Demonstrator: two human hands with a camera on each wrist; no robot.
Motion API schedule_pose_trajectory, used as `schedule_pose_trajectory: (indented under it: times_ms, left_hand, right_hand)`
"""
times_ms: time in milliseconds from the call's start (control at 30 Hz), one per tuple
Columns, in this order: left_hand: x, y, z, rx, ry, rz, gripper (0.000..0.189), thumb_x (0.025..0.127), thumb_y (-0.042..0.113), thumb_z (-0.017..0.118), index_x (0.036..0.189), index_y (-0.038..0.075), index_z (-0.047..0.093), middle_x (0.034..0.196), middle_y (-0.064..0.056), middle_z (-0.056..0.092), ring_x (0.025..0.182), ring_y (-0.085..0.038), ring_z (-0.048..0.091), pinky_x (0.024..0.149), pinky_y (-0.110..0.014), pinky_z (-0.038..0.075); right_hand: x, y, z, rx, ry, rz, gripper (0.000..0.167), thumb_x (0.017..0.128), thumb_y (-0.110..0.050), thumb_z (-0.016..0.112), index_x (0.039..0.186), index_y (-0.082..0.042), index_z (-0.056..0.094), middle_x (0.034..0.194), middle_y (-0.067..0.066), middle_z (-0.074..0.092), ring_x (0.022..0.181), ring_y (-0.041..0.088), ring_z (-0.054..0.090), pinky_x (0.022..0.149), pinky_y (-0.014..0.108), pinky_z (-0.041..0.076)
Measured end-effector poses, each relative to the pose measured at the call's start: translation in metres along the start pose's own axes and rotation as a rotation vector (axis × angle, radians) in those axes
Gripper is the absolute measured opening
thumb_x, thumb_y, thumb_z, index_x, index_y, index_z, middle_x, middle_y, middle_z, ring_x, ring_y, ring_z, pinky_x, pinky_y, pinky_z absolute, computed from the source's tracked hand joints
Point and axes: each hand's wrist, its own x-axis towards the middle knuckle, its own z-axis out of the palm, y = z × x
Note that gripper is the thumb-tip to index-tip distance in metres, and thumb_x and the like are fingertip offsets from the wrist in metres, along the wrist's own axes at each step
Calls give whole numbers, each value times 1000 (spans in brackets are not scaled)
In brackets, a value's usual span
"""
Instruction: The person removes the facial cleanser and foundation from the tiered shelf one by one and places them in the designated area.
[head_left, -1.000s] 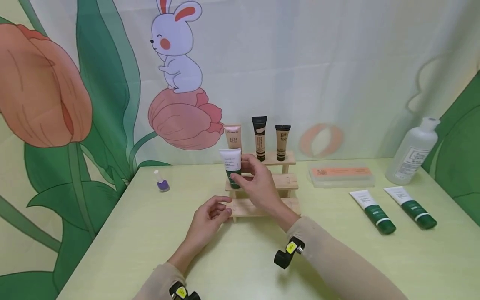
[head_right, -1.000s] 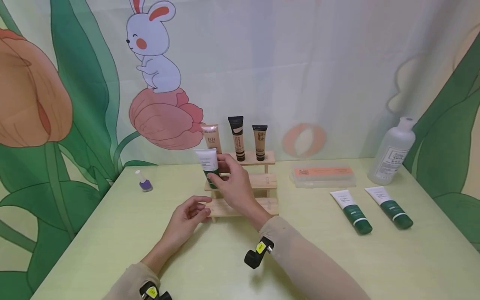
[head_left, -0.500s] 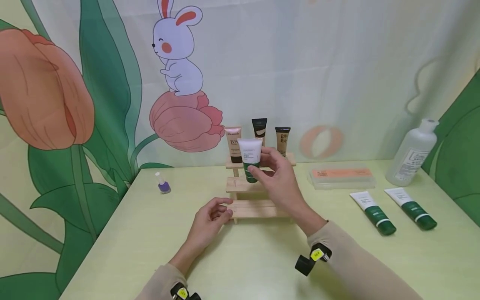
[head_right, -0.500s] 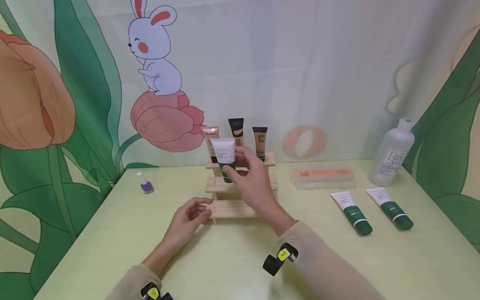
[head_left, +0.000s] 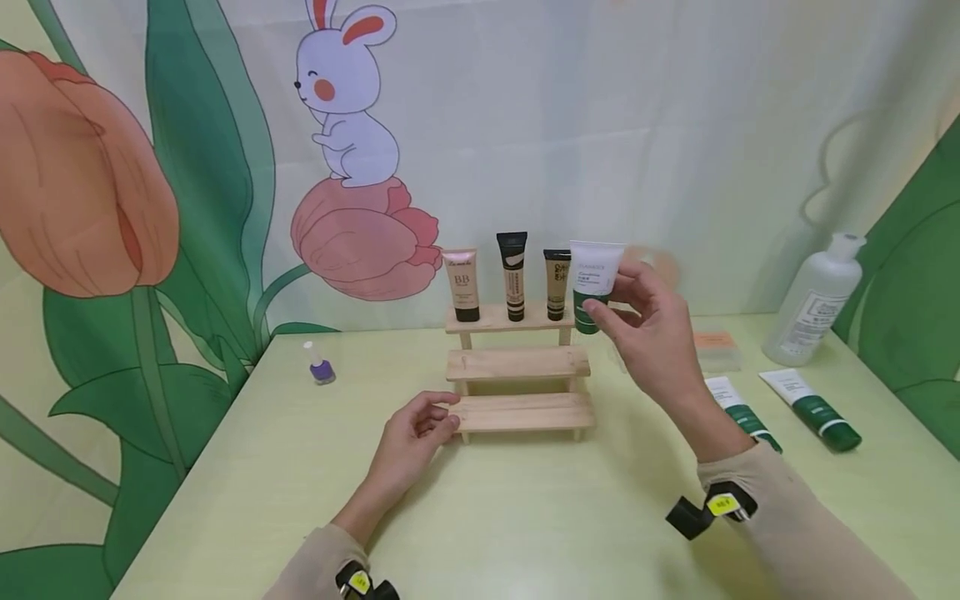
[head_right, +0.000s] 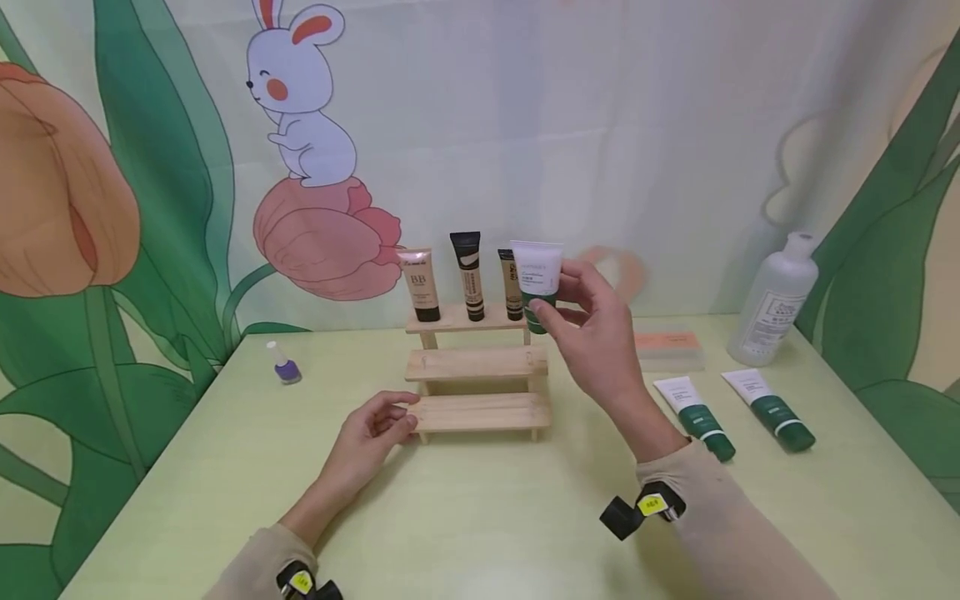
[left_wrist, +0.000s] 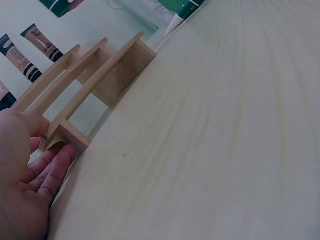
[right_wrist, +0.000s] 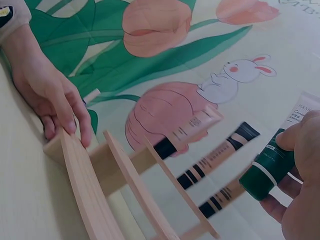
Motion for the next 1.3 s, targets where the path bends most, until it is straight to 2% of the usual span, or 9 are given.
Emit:
schedule_pose_trajectory:
  times_ms: [300,533,833,1033,1300]
  left_hand:
    - [0,0,0,10,8,-3,25,108,16,77,133,18,77,108,-9,76,94,-23,72,76,-23,55]
    - [0,0,0,1,4,-6,25,108,15,77,133,18,77,108,-9,76,94,-23,72,77,-23,57]
    - [1,2,0,-6,2,2,26,107,14,77,133,16,77,106,-9,77,93,-24,73,77,-24,58]
    - [1,2,1,-19,3,3,26,107,13,77,133,16,77,106,-9,77,93,-25,74,77,-23,58]
    - [0,2,1,-6,10,-2,26,107,13,77,133,17,77,107,-9,78,94,-24,74,77,-24,57]
  right_hand:
    - [-8,16,-41,-90,91,22,47,106,-14,79,151,-14,65,133,5,74,115,13,69,99,19,56]
    - [-23,41,-58,-139,138,92,50,106,-17,79,153,-13,63,133,4,72,113,10,70,96,14,54]
    - [-48,67,-68,-229,152,154,52,105,-24,81,153,-12,63,133,6,71,107,8,67,89,12,53]
    - [-67,86,-68,-302,127,172,51,105,-28,82,149,-9,66,127,9,70,104,6,64,81,11,52]
    - [-89,104,-66,-363,96,187,54,101,-24,86,147,-7,63,124,14,71,97,0,62,77,8,51]
